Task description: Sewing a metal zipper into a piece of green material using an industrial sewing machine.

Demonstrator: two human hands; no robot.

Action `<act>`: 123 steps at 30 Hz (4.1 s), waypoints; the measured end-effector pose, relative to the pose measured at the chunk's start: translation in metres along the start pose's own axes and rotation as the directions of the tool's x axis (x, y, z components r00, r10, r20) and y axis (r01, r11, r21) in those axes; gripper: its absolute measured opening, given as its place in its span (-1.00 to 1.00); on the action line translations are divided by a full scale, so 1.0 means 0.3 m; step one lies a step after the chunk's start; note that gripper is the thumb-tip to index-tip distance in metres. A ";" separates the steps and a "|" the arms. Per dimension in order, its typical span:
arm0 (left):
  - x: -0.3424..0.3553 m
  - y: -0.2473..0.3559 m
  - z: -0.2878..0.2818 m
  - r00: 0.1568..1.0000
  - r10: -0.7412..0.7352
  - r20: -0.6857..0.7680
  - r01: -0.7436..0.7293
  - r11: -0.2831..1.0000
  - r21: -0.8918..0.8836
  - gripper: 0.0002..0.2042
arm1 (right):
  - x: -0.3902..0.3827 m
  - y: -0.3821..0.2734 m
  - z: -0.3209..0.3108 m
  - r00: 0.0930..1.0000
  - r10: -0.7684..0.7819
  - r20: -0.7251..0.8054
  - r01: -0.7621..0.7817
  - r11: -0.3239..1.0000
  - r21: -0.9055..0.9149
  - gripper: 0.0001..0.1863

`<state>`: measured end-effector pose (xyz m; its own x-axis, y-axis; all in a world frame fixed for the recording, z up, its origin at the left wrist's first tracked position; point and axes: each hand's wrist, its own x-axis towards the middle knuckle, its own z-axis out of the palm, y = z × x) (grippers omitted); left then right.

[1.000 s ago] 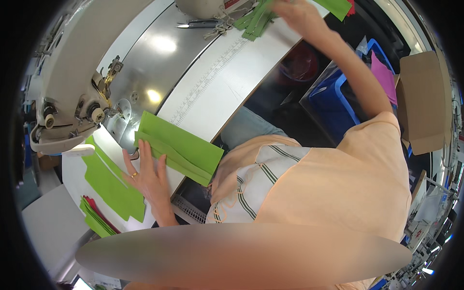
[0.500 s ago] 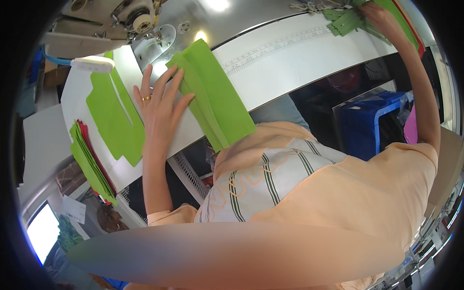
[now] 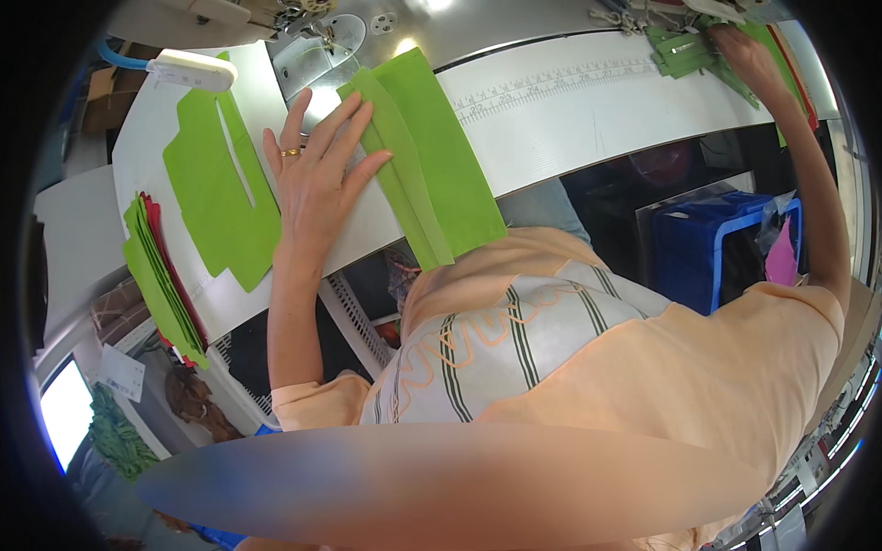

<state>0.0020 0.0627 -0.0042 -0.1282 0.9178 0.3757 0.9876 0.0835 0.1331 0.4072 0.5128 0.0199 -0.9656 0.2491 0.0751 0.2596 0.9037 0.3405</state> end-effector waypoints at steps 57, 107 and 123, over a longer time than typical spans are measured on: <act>0.012 -0.019 0.026 0.996 0.088 -0.005 -0.088 0.991 -0.100 -0.54 | 0.898 -1.091 -0.267 0.950 -0.233 -0.208 0.268 0.950 0.161 -0.42; 0.025 -0.011 0.014 0.989 0.024 -0.147 -0.035 0.997 -0.068 -0.78 | 0.561 -1.072 -0.241 0.916 -0.123 -0.381 0.297 0.848 0.439 -0.50; 0.036 -0.057 0.051 0.981 -0.012 -0.195 0.004 0.999 -0.042 -0.83 | 0.426 -1.293 -0.362 0.783 -0.167 -0.599 0.554 0.626 0.549 -0.62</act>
<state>-0.0149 0.0772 -0.0165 -0.1555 0.8232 0.5461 0.9824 0.0708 0.1730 0.1812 0.1564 -0.0009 -0.8094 -0.1652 0.5635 -0.3634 0.8947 -0.2598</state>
